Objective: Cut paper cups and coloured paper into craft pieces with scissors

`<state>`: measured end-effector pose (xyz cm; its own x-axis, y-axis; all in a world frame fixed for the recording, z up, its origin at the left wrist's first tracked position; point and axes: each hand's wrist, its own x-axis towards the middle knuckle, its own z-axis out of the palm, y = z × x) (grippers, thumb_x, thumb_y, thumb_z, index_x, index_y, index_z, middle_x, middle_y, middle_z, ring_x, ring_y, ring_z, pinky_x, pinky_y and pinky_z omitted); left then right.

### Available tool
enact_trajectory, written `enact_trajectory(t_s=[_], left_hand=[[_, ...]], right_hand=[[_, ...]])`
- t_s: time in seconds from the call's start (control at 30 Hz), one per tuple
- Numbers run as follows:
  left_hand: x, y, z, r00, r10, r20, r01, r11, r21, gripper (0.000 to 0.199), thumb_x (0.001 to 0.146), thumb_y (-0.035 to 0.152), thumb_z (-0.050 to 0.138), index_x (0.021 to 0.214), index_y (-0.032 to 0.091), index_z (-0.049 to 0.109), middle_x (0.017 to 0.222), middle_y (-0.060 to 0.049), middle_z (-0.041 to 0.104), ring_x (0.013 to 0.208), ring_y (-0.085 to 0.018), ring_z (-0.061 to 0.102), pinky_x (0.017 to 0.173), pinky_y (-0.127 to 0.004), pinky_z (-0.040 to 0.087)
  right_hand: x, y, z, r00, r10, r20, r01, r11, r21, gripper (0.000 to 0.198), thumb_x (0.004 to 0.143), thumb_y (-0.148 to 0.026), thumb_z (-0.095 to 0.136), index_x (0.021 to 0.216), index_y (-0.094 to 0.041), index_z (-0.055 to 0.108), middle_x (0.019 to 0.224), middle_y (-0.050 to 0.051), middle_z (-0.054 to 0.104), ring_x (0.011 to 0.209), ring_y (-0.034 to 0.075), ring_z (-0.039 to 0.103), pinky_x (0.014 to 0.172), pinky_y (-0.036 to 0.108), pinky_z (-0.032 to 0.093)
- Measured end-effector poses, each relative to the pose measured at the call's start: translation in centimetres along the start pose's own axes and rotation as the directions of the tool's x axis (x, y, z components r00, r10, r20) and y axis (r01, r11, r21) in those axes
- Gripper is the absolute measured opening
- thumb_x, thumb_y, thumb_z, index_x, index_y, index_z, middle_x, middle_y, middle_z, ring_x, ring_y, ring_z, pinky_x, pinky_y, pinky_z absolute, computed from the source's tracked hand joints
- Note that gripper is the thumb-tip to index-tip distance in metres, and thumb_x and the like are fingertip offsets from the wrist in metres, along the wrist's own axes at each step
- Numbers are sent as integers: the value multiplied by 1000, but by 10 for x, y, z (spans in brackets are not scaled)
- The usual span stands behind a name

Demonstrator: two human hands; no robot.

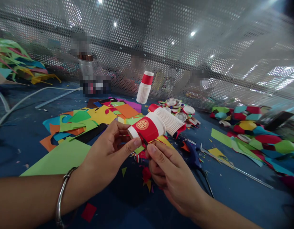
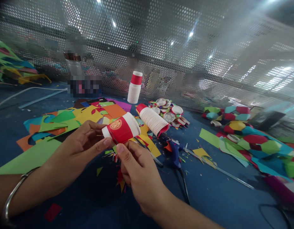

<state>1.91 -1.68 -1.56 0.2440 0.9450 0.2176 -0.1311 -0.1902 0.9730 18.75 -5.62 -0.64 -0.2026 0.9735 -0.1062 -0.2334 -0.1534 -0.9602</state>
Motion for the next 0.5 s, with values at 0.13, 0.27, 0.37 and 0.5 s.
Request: enact_trajectory(t_s=[0.13,0.27,0.37,0.5], left_hand=[[0,1,-1,999,44,-23,-43,998,47,29,91,36,73,108,23,53,106,-4,71,98,-21,69,85,-36,54],[1,1,-1,999,54,-7,-54,997,54,29,92,37,72,108,22,53,106,-4,70,97,-20,69,85,-35,54],[1,0,-1,999,51,2,-51,997,54,29,93,37,72,109,23,53,105,-3,70,97,-19,69,85,-34,54],[1,-1,-1,999,38,-1,-38,999,32,30,92,38,73,110,23,53,105,-3,71,99,-20,69,86,-35,53]], right_hand=[[0,0,0,1000,-9,-5,9,1000,1,36,96,-45,68,78,-22,48,58,-12,24,49,6,13,39,16,12],[-2,-1,1,1000,-21,-11,21,1000,-9,36,95,-45,70,77,-21,49,58,-12,24,48,6,13,38,15,13],[-2,-1,1,999,-19,-27,18,999,-40,35,96,-46,69,79,-21,50,58,-12,25,48,6,14,39,16,14],[-2,1,0,999,-39,-27,37,997,-65,35,97,-46,67,79,-21,51,58,-12,26,48,6,15,39,17,15]])
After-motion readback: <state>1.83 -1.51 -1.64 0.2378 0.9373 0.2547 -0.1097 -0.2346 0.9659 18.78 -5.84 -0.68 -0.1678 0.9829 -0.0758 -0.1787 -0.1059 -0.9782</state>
